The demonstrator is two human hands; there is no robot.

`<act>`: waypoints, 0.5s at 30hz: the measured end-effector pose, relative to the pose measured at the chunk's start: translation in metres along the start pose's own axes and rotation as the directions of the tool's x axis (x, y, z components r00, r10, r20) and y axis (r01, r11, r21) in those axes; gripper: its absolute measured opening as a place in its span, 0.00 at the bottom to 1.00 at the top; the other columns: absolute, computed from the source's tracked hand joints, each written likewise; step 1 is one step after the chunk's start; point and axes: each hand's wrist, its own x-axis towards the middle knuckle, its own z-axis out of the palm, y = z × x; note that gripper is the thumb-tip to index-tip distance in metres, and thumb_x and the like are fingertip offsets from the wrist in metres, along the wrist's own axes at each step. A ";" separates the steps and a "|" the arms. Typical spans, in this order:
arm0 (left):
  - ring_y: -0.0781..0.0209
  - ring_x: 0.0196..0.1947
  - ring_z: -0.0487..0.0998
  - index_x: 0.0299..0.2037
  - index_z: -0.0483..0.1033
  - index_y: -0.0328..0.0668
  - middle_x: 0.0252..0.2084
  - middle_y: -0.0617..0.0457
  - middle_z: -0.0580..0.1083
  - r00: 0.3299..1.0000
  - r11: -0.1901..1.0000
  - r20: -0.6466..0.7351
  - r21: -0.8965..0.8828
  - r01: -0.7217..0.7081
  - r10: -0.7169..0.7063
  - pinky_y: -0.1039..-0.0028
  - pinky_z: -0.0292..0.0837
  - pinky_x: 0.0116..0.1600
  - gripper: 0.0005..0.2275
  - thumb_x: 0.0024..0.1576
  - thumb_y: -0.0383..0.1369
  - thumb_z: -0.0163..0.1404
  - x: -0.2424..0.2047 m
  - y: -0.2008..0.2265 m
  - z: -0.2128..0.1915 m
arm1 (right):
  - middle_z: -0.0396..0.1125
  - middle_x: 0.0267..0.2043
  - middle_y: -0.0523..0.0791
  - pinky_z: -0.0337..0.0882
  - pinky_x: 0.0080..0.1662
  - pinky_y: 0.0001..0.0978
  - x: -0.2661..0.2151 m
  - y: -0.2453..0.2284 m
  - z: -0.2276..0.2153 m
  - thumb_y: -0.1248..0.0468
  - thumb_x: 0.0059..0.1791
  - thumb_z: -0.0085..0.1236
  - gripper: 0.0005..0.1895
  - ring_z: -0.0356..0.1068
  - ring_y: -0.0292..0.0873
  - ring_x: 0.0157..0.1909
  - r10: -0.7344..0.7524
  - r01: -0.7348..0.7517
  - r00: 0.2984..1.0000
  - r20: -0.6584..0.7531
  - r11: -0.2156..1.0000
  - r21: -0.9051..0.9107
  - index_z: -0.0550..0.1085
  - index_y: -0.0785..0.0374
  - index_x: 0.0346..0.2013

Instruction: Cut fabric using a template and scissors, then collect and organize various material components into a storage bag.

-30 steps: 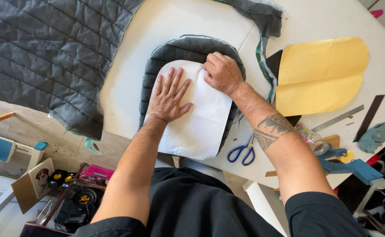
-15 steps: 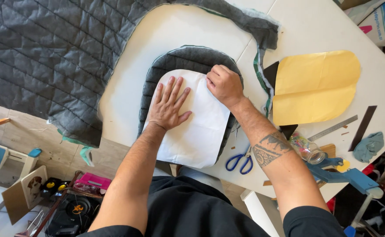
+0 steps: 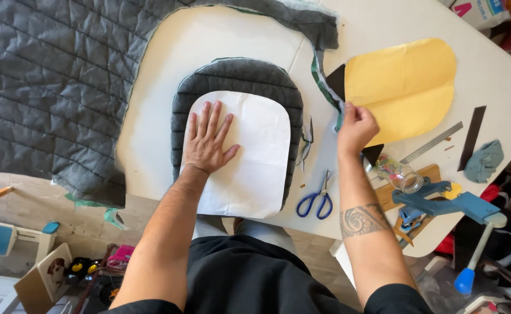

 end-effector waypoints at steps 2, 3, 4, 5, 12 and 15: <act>0.43 0.80 0.41 0.77 0.54 0.61 0.81 0.49 0.46 0.999 1.000 0.052 -0.013 0.005 -0.005 0.46 0.33 0.77 0.36 0.60 0.63 0.37 0.000 0.000 -0.001 | 0.70 0.22 0.46 0.70 0.36 0.39 -0.048 -0.035 -0.011 0.62 0.45 0.72 0.08 0.72 0.52 0.29 -0.100 0.096 0.991 0.091 0.994 0.049 0.79 0.59 0.27; 0.42 0.80 0.39 0.78 0.52 0.61 0.82 0.48 0.44 0.994 0.999 0.106 -0.024 0.026 -0.024 0.45 0.31 0.77 0.37 0.60 0.64 0.36 0.000 0.001 -0.003 | 0.69 0.24 0.41 0.69 0.38 0.36 -0.072 -0.053 -0.017 0.60 0.45 0.74 0.09 0.70 0.47 0.29 -0.211 0.193 0.959 0.188 0.975 0.110 0.78 0.55 0.29; 0.42 0.80 0.39 0.78 0.52 0.61 0.82 0.48 0.44 0.995 1.000 0.101 -0.024 0.009 -0.007 0.45 0.31 0.77 0.37 0.60 0.64 0.36 0.001 0.001 -0.004 | 0.69 0.24 0.41 0.69 0.38 0.36 -0.089 -0.063 -0.015 0.60 0.45 0.74 0.09 0.70 0.47 0.29 -0.204 0.188 0.964 0.172 0.976 0.106 0.78 0.55 0.29; 0.41 0.80 0.38 0.78 0.52 0.61 0.82 0.48 0.44 0.992 0.999 0.124 -0.036 0.024 -0.019 0.45 0.30 0.77 0.36 0.60 0.63 0.35 0.002 0.002 -0.006 | 0.71 0.29 0.45 0.71 0.39 0.40 -0.106 -0.075 -0.013 0.60 0.43 0.74 0.14 0.71 0.49 0.31 -0.181 0.158 0.960 0.215 0.980 0.119 0.78 0.61 0.35; 0.42 0.81 0.33 0.78 0.49 0.55 0.82 0.44 0.40 0.972 0.994 0.234 -0.099 0.038 -0.014 0.45 0.23 0.78 0.37 0.62 0.62 0.34 0.004 0.010 -0.036 | 0.75 0.29 0.44 0.74 0.40 0.40 -0.128 -0.079 0.003 0.61 0.46 0.68 0.09 0.75 0.48 0.33 0.288 -0.373 0.840 0.460 0.922 0.105 0.79 0.59 0.38; 0.34 0.79 0.42 0.76 0.56 0.39 0.80 0.34 0.45 0.992 0.979 -0.118 -0.203 0.008 -0.033 0.42 0.29 0.75 0.38 0.62 0.56 0.48 -0.030 -0.005 -0.079 | 0.73 0.32 0.50 0.72 0.43 0.40 -0.094 -0.043 -0.031 0.63 0.48 0.66 0.09 0.71 0.46 0.37 0.286 -0.405 0.888 0.360 0.858 0.316 0.79 0.62 0.40</act>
